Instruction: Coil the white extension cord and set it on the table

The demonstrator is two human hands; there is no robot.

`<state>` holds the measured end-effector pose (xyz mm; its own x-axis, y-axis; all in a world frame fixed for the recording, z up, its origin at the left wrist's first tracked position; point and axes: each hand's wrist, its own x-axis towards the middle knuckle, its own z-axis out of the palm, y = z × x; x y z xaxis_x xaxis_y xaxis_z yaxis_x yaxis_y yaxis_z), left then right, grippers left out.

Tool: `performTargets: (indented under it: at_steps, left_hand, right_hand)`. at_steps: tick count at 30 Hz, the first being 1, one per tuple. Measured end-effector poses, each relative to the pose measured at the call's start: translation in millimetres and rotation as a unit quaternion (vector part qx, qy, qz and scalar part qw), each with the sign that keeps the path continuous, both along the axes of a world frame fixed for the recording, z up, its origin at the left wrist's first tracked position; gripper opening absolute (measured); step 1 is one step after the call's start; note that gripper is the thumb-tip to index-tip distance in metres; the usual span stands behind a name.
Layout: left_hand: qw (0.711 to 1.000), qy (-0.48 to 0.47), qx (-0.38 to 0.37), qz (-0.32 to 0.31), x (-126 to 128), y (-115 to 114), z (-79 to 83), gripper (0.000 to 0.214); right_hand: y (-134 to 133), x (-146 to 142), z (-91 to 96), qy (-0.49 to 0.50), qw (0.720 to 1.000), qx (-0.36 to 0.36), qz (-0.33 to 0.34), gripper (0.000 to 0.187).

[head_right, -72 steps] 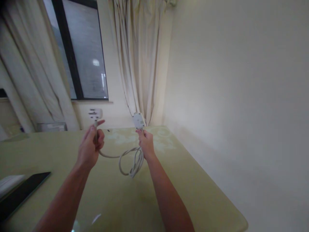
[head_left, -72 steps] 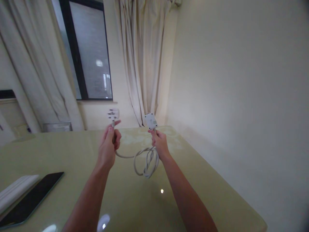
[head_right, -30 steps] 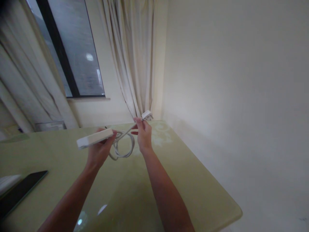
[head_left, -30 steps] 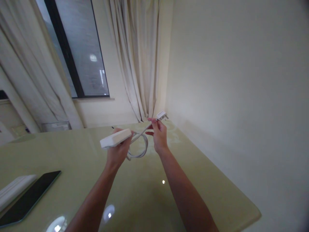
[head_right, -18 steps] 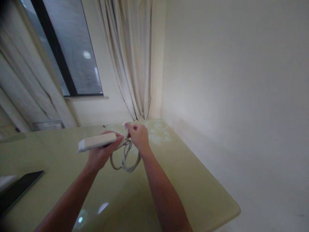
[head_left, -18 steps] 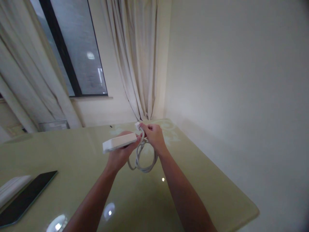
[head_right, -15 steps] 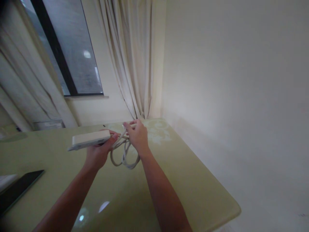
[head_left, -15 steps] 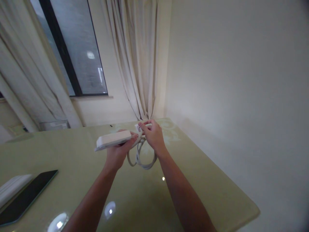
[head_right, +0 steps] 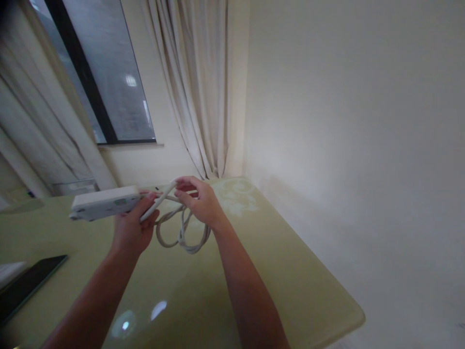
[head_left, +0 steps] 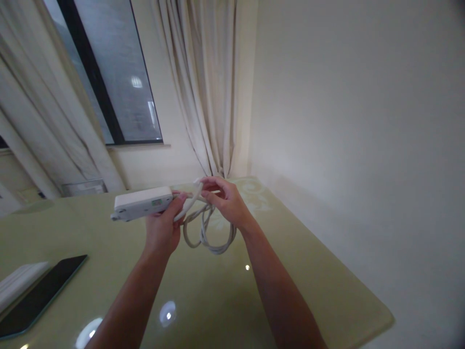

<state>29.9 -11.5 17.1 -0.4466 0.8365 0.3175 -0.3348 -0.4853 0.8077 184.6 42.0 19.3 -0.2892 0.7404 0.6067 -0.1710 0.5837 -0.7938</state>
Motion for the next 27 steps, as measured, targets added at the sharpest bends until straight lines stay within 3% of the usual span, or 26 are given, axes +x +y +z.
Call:
performTargets:
  at_steps: [3,8,16,19,22,27]
  left_hand:
    - [1.0,-0.003,-0.005,-0.006,1,-2,-0.1,0.03]
    - [1.0,0.004,-0.007,-0.015,0,-2,-1.8,0.031]
    - [1.0,-0.007,-0.001,-0.003,-1,4,-5.8,0.03]
    - [1.0,-0.027,-0.002,-0.012,-5,3,-0.7,0.029]
    - [0.998,-0.034,-0.007,-0.049,-11,4,0.5,0.028]
    - [0.993,-0.034,-0.032,-0.107,-9,5,-1.2,0.023]
  right_hand:
    - [4,2,-1.5,-0.022,1.0,-0.001,-0.01,0.023]
    - [5,-4,-6.2,-0.023,0.994,0.048,-0.1,0.015]
    - [-7,-15,-3.6,-0.005,0.99,0.086,-0.111,0.015]
    - [-8,-16,-3.3,-0.007,0.997,0.04,-0.07,0.02]
    - [-7,-17,-4.7,-0.018,0.998,-0.061,0.007,0.037]
    - [-6,-10,-7.6,-0.038,0.968,-0.196,0.149,0.054]
